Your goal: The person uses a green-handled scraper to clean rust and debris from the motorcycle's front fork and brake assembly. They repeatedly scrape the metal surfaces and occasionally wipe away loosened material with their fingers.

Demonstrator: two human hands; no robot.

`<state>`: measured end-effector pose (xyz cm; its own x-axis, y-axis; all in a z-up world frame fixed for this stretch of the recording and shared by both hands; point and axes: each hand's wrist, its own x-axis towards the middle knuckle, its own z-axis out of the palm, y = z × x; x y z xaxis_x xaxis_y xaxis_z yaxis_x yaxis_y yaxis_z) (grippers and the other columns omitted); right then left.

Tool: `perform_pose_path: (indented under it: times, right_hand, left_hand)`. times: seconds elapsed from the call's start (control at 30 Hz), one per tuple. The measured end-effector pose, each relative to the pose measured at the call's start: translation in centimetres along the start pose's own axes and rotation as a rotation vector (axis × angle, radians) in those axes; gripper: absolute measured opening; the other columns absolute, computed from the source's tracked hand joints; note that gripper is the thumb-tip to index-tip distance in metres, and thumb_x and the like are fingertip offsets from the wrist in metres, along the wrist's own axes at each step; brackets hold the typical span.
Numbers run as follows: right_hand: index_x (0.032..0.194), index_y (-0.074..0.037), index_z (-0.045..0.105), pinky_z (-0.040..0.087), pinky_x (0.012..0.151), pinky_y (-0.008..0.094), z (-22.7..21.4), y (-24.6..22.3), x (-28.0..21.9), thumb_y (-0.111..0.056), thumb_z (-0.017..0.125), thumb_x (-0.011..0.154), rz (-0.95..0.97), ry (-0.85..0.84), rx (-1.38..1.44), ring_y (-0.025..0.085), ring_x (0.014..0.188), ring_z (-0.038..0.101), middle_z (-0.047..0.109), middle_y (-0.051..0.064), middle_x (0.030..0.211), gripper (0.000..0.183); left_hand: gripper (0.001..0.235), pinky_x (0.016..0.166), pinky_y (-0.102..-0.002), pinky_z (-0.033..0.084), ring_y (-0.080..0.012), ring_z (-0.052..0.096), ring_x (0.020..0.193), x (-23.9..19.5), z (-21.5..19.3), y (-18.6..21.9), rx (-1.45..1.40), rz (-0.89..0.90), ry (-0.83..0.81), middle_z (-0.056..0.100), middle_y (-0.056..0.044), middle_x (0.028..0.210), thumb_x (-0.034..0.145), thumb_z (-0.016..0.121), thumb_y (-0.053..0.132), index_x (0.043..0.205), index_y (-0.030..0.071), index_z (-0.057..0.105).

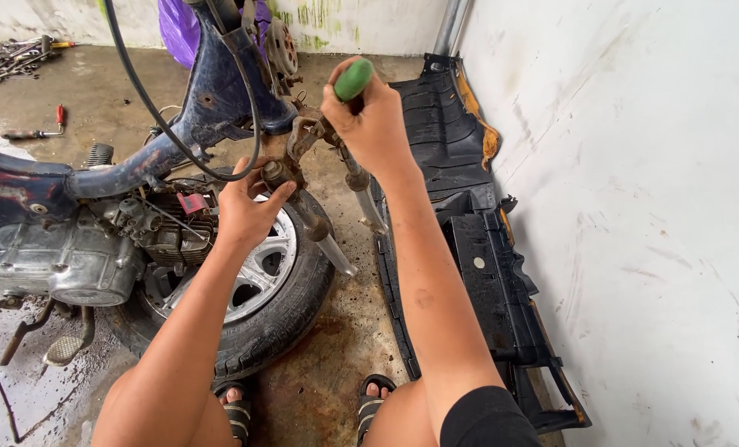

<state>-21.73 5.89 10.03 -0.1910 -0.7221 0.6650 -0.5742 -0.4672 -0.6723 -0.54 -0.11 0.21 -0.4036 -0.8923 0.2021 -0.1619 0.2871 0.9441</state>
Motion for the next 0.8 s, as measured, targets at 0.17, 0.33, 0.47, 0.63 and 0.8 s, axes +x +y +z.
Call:
perform_pose_path:
  times: [0.17,0.33,0.47,0.63,0.8]
  right_hand:
    - [0.094,-0.012,0.057,0.047,0.062,0.026,1.4,-0.7,0.3,-0.032,0.059,0.103,-0.057,0.054,-0.132,0.012,0.063,0.05,0.056,0.0,0.074,0.022]
    - [0.098,-0.012,0.06,0.047,0.062,0.027,2.0,-0.3,0.9,-0.035,0.057,0.104,-0.127,0.075,-0.105,0.012,0.063,0.052,0.059,0.0,0.075,0.024]
    - [0.098,-0.01,0.063,0.044,0.055,0.023,1.5,0.0,1.4,-0.027,0.061,0.104,0.01,0.124,-0.09,0.009,0.059,0.05,0.06,0.001,0.075,0.018]
    - [0.1,-0.009,0.065,0.044,0.058,0.025,1.3,-0.4,1.4,-0.028,0.064,0.103,0.011,0.147,-0.071,0.01,0.063,0.05,0.061,0.001,0.077,0.018]
    - [0.1,-0.01,0.065,0.049,0.059,0.024,1.5,-0.3,1.7,-0.025,0.064,0.103,-0.03,0.144,-0.043,0.01,0.064,0.053,0.061,0.001,0.079,0.015]
  left_hand:
    - [0.053,0.101,-0.034,0.06,-0.0207,0.071,0.111,0.2,0.0,-0.5,0.021,0.058,0.0,0.074,-0.01,0.124,0.091,0.083,0.025,0.135,0.008,0.058]
    - [0.05,0.101,-0.038,0.059,-0.0221,0.069,0.114,0.1,-0.6,0.0,0.038,0.033,-0.02,0.072,-0.007,0.125,0.091,0.083,0.026,0.133,0.01,0.059]
    - [0.052,0.097,-0.036,0.059,-0.0202,0.071,0.11,0.4,-0.7,0.5,-0.004,-0.021,-0.039,0.074,-0.006,0.123,0.09,0.083,0.024,0.135,0.01,0.06]
    - [0.043,0.096,-0.03,0.061,-0.0166,0.071,0.102,0.4,-0.9,1.0,-0.047,-0.009,-0.065,0.075,-0.003,0.119,0.09,0.084,0.018,0.127,0.011,0.064]
    - [0.034,0.1,-0.034,0.064,-0.0176,0.071,0.097,0.8,-1.2,0.5,-0.015,0.06,-0.079,0.074,-0.005,0.112,0.091,0.085,0.019,0.115,0.011,0.063]
